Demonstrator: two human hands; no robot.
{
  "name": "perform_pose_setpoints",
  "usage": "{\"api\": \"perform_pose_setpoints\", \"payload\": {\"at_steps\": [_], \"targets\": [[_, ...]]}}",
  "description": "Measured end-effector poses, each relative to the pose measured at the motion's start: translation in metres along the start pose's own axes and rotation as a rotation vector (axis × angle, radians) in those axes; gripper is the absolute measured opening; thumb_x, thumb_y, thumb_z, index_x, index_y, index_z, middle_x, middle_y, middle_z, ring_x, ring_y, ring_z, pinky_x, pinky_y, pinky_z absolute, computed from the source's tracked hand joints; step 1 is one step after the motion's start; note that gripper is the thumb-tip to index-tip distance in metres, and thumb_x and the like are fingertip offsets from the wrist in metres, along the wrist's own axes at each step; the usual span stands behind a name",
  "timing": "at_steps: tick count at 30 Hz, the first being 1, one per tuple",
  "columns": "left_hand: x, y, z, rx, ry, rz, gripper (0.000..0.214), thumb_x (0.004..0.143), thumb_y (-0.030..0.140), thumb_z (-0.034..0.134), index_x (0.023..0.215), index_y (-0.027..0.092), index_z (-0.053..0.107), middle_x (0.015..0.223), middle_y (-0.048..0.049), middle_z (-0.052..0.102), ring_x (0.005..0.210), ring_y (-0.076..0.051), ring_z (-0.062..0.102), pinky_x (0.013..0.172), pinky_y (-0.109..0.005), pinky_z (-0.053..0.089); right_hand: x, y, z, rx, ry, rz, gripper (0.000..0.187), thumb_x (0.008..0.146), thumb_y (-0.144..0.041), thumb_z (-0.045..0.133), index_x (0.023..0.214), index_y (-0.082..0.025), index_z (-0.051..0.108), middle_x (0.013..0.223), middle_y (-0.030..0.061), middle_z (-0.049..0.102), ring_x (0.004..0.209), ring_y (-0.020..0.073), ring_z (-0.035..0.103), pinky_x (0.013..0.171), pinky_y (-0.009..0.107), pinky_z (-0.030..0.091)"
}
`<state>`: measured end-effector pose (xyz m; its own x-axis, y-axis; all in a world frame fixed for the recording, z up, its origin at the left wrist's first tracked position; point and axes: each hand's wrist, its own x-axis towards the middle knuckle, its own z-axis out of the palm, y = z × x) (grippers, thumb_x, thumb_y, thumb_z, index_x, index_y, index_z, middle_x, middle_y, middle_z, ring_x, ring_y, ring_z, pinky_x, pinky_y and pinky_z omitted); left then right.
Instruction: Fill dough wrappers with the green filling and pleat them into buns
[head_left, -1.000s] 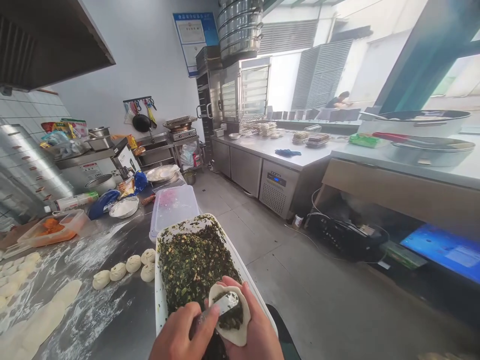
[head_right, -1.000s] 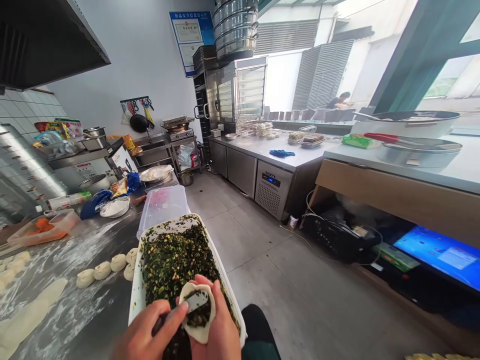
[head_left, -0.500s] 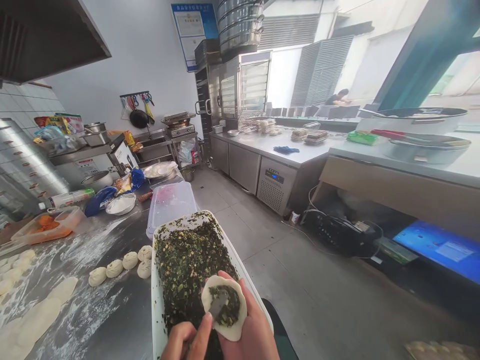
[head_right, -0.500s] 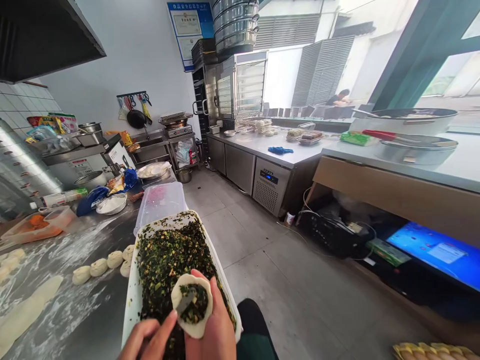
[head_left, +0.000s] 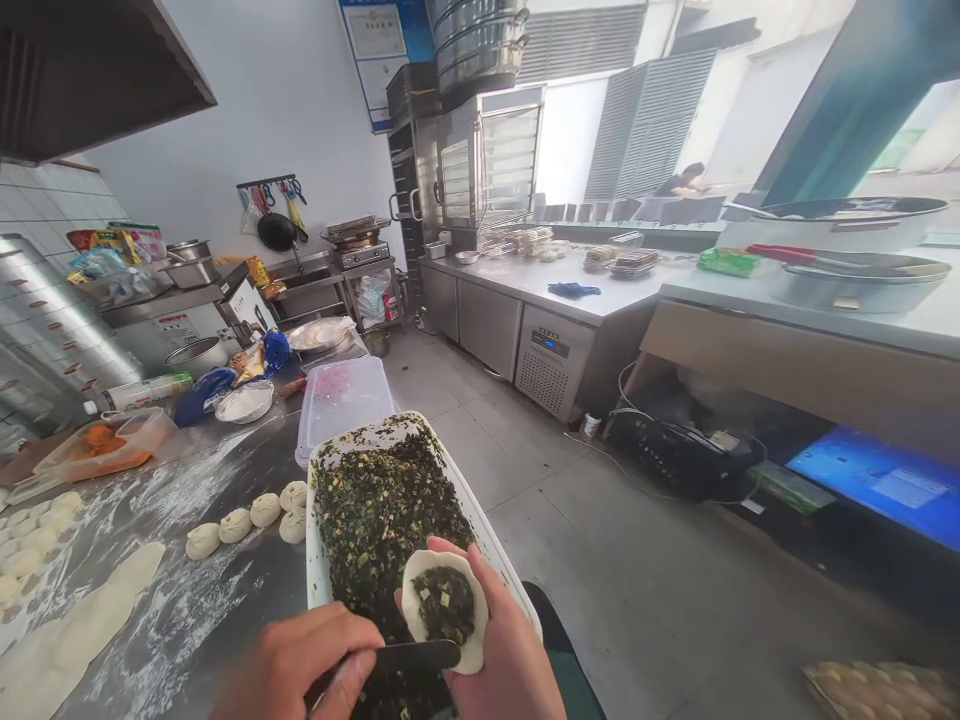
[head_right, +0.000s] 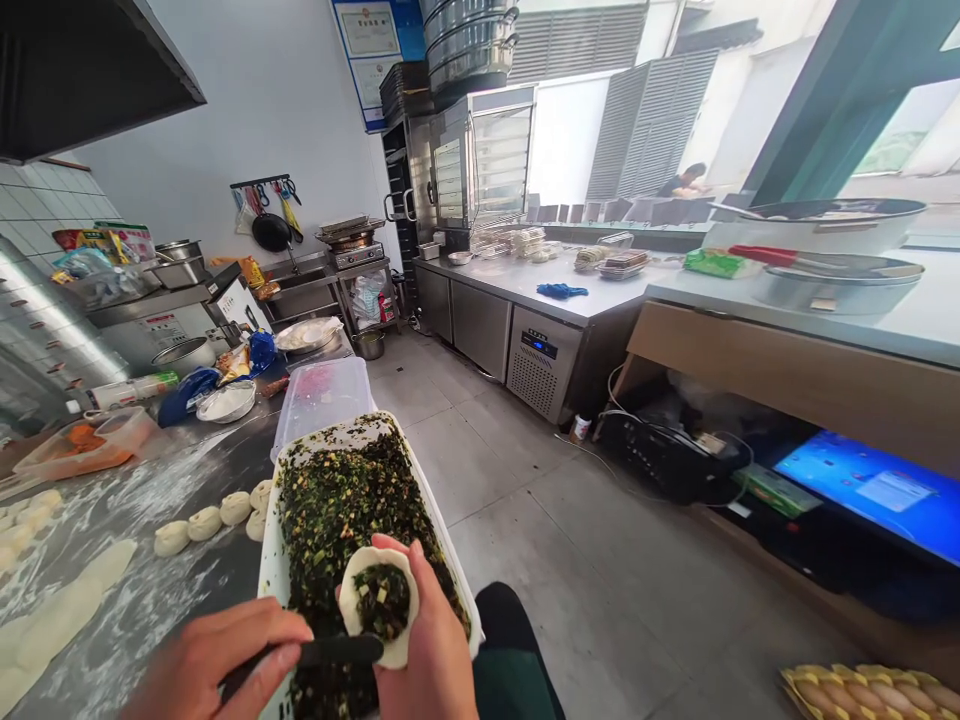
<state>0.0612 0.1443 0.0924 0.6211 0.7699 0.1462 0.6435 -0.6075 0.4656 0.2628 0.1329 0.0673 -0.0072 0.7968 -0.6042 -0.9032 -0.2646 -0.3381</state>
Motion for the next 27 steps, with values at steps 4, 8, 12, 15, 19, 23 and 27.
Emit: {"api": "perform_pose_setpoints", "payload": {"at_steps": [4,8,12,15,19,23,27], "targets": [[0.013,0.007,0.0,0.049,-0.075,-0.129,0.024,0.104,0.028,0.044,0.097,0.03,0.068,0.088,0.0034,0.071,0.077,-0.012,0.068,0.073,-0.018,0.051,-0.005,0.0,0.002,-0.006,-0.01,0.023,0.046,0.07,-0.05,0.086,0.1,-0.016,0.078,0.078,0.005,0.076,0.071,0.0211,0.067,0.061,0.028,0.052],[0.012,0.01,0.005,0.066,-0.062,-0.171,0.026,0.105,0.033,0.042,0.096,0.03,0.066,0.086,0.0041,0.069,0.074,-0.012,0.066,0.069,-0.019,0.05,-0.002,0.002,0.0,-0.003,0.001,0.022,0.042,0.072,-0.05,0.084,0.097,-0.017,0.079,0.079,0.0061,0.078,0.073,0.0234,0.07,0.062,0.03,0.055],[0.011,0.011,0.001,0.032,-0.052,-0.245,0.029,0.106,0.034,0.038,0.094,0.028,0.063,0.088,0.0034,0.07,0.077,-0.012,0.067,0.072,-0.02,0.051,0.004,-0.002,-0.003,0.052,0.025,0.014,0.033,0.084,-0.039,0.074,0.106,-0.014,0.077,0.089,0.0103,0.081,0.08,0.0236,0.072,0.067,0.031,0.059],[0.009,0.008,-0.002,0.131,-0.022,-0.293,0.03,0.105,0.027,0.035,0.115,0.03,0.063,0.101,0.0007,0.073,0.087,-0.015,0.071,0.075,-0.024,0.054,0.001,-0.02,-0.006,0.035,0.036,-0.077,0.034,0.081,-0.024,0.075,0.113,-0.013,0.075,0.1,0.0112,0.082,0.087,0.0218,0.073,0.073,0.029,0.061],[0.007,0.002,0.011,0.444,-0.271,-0.271,0.05,0.093,0.007,0.038,0.13,0.032,0.061,0.104,-0.0019,0.074,0.085,-0.024,0.075,0.074,-0.035,0.059,-0.006,-0.049,-0.012,0.003,0.064,-0.209,0.027,0.085,-0.023,0.064,0.098,-0.005,0.079,0.1,0.0198,0.08,0.096,0.0282,0.074,0.079,0.032,0.065],[0.009,0.001,0.034,0.541,-0.443,-0.127,0.04,0.083,0.001,0.044,0.106,0.026,0.067,0.093,-0.0024,0.072,0.078,-0.024,0.073,0.066,-0.032,0.057,-0.008,-0.057,-0.015,0.0,0.115,-0.178,0.032,0.09,-0.022,0.054,0.092,-0.004,0.08,0.103,0.0237,0.08,0.099,0.0311,0.075,0.082,0.036,0.067],[0.014,0.001,0.042,0.464,-0.501,-0.073,0.027,0.086,0.008,0.048,0.093,0.025,0.068,0.086,-0.002,0.073,0.073,-0.023,0.073,0.062,-0.03,0.054,-0.008,-0.051,-0.018,-0.027,0.146,-0.163,0.031,0.089,-0.021,0.054,0.088,-0.005,0.08,0.099,0.0223,0.081,0.093,0.029,0.076,0.075,0.032,0.068]]}}
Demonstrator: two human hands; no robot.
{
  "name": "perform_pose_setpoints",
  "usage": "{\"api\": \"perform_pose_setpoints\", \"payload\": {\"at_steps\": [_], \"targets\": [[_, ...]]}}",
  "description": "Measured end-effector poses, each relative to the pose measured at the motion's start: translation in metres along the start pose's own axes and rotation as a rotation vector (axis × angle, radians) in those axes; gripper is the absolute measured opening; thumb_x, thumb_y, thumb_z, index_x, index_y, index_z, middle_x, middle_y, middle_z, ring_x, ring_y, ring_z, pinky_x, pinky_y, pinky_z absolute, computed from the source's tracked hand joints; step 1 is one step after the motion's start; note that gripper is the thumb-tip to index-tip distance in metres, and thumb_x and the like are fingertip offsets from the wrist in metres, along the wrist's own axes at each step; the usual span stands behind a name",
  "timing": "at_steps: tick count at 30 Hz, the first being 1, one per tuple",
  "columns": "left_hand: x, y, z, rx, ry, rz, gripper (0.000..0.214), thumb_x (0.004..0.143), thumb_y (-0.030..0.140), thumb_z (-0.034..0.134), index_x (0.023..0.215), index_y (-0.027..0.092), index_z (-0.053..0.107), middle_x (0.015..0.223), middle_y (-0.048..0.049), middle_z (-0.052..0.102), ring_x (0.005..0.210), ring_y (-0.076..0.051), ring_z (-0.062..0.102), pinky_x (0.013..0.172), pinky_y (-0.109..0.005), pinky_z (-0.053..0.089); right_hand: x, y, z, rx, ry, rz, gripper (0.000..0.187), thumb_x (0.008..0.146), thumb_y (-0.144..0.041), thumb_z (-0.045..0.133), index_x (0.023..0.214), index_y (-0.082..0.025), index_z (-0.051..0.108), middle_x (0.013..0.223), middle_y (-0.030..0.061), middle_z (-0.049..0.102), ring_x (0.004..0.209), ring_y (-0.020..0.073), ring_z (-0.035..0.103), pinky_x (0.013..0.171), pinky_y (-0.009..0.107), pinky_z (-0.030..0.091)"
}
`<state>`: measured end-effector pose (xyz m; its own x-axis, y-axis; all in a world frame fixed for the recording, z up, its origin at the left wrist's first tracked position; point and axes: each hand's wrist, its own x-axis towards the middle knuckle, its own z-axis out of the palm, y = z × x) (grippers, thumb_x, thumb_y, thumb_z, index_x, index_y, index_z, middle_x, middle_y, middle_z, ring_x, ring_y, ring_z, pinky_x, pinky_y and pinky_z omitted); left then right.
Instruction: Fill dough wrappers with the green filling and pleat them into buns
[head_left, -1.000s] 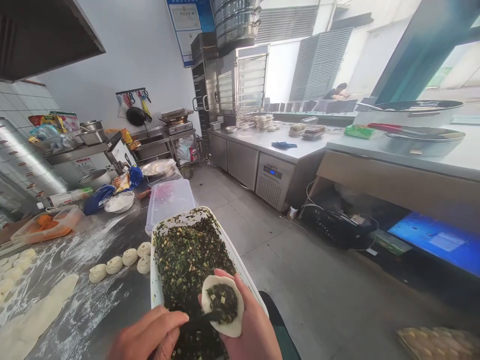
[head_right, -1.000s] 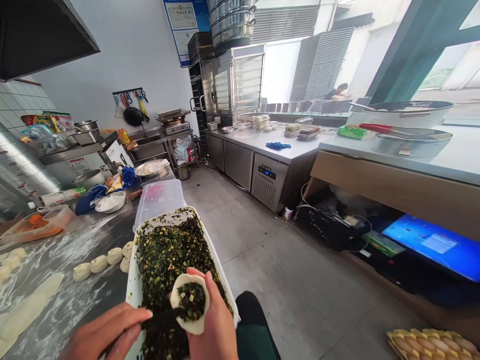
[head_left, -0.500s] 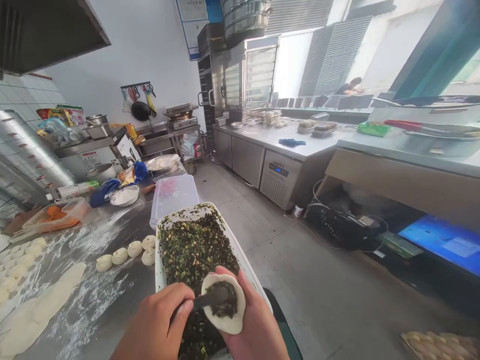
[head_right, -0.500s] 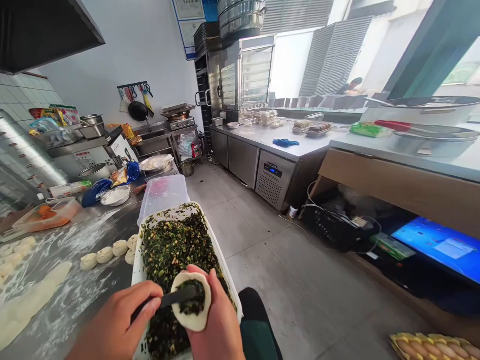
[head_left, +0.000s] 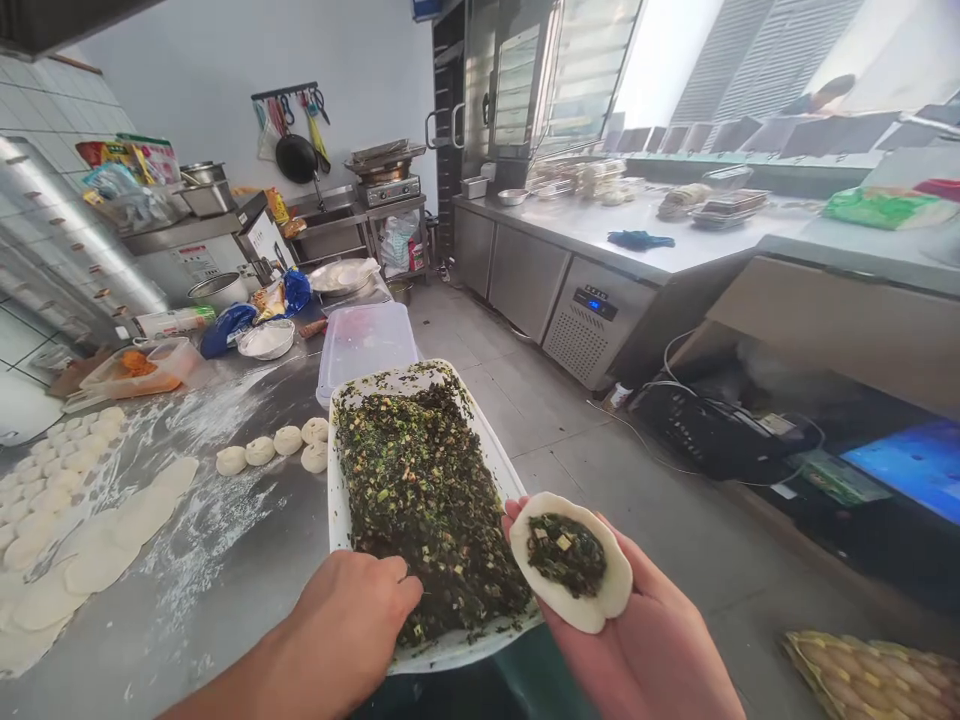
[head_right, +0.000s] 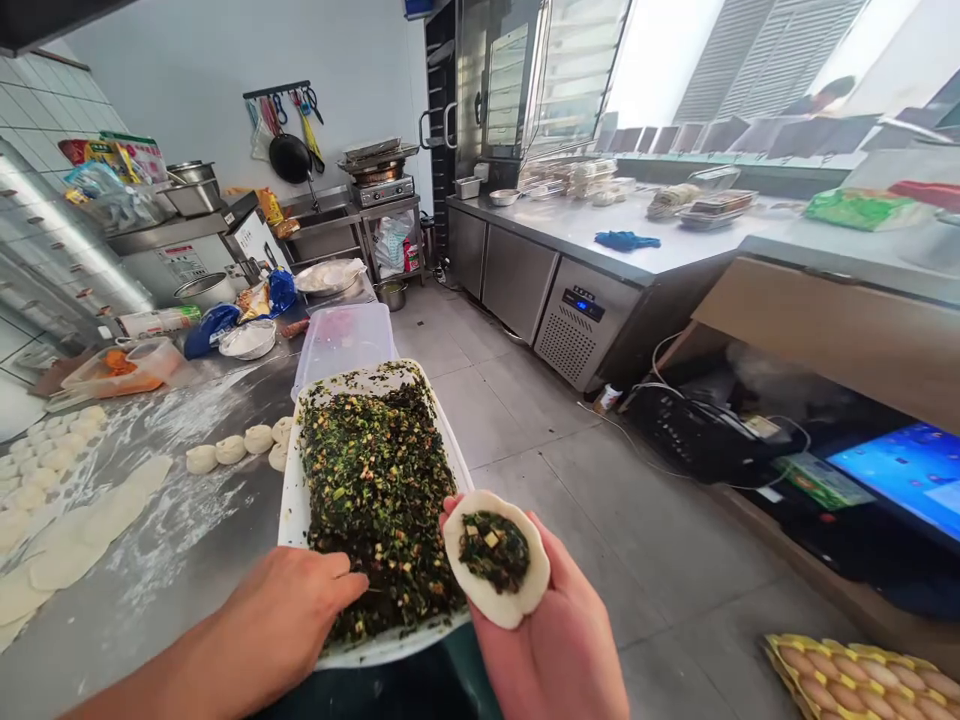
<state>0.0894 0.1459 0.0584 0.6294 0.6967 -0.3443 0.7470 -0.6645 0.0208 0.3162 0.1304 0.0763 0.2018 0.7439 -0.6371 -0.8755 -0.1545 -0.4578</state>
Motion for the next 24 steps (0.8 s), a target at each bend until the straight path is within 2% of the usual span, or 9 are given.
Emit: {"api": "perform_pose_setpoints", "payload": {"at_steps": [4,7,11,14,17,19,21,24], "targets": [[-0.001,-0.001,-0.006,-0.168,-0.002,0.011,0.024,0.088,0.014,0.051,0.083,0.026,0.071,0.081,-0.0016,0.076,0.072,-0.021,0.074,0.063,-0.027,0.051,-0.001,0.001,-0.004,-0.005,0.019,0.006,0.032,0.09,-0.023,0.054,0.095,-0.004,0.08,0.109,0.0236,0.079,0.099,0.0306,0.075,0.08,0.035,0.069],[-0.005,-0.001,-0.011,-0.295,0.03,-0.016,0.027,0.087,0.013,0.051,0.081,0.027,0.073,0.083,-0.0014,0.077,0.078,-0.019,0.074,0.069,-0.025,0.052,-0.003,-0.002,-0.006,0.004,0.054,0.01,0.031,0.089,-0.027,0.058,0.101,-0.008,0.079,0.109,0.0214,0.08,0.102,0.033,0.074,0.077,0.039,0.069],[-0.011,-0.003,-0.016,-0.475,0.086,-0.041,0.034,0.091,0.017,0.048,0.095,0.031,0.079,0.092,0.0005,0.08,0.089,-0.019,0.073,0.08,-0.026,0.054,-0.005,-0.005,-0.005,-0.009,0.09,-0.004,0.028,0.09,-0.03,0.058,0.097,-0.014,0.08,0.098,0.0163,0.081,0.096,0.0334,0.074,0.077,0.046,0.069],[-0.01,-0.006,-0.02,-0.627,0.087,-0.09,0.035,0.093,0.022,0.049,0.107,0.034,0.079,0.097,0.0023,0.081,0.088,-0.018,0.072,0.078,-0.024,0.054,-0.004,-0.007,-0.003,-0.013,0.074,-0.014,0.029,0.091,-0.028,0.055,0.091,-0.016,0.081,0.092,0.0138,0.081,0.091,0.0319,0.073,0.082,0.05,0.067],[-0.007,-0.012,-0.025,-0.811,-0.01,-0.139,0.032,0.092,0.025,0.052,0.105,0.033,0.081,0.087,0.0053,0.08,0.077,-0.014,0.071,0.07,-0.02,0.051,-0.002,-0.009,-0.001,0.012,0.048,0.018,0.033,0.094,-0.031,0.052,0.089,-0.014,0.08,0.092,0.0138,0.08,0.086,0.0283,0.071,0.076,0.044,0.067],[-0.006,-0.017,-0.032,-0.906,-0.046,-0.17,0.03,0.092,0.028,0.054,0.105,0.031,0.081,0.082,0.0052,0.079,0.075,-0.013,0.071,0.07,-0.019,0.051,0.0,-0.009,0.001,0.044,0.028,0.007,0.034,0.096,-0.028,0.051,0.082,-0.015,0.079,0.086,0.0108,0.077,0.08,0.0234,0.069,0.072,0.037,0.066],[-0.008,-0.021,-0.04,-0.951,0.006,-0.201,0.03,0.093,0.03,0.055,0.109,0.029,0.08,0.087,0.0034,0.08,0.08,-0.014,0.073,0.075,-0.02,0.055,0.001,-0.006,0.004,0.07,-0.012,-0.009,0.034,0.097,-0.026,0.051,0.077,-0.016,0.077,0.077,0.0064,0.073,0.072,0.0189,0.064,0.069,0.032,0.064],[-0.01,-0.023,-0.05,-0.92,0.144,-0.242,0.03,0.096,0.034,0.056,0.117,0.03,0.077,0.089,0.0028,0.081,0.082,-0.016,0.075,0.077,-0.023,0.06,0.004,0.007,0.01,0.102,-0.069,0.023,0.031,0.099,-0.032,0.054,0.085,-0.016,0.078,0.079,0.0047,0.074,0.073,0.0172,0.063,0.067,0.025,0.06]]}}
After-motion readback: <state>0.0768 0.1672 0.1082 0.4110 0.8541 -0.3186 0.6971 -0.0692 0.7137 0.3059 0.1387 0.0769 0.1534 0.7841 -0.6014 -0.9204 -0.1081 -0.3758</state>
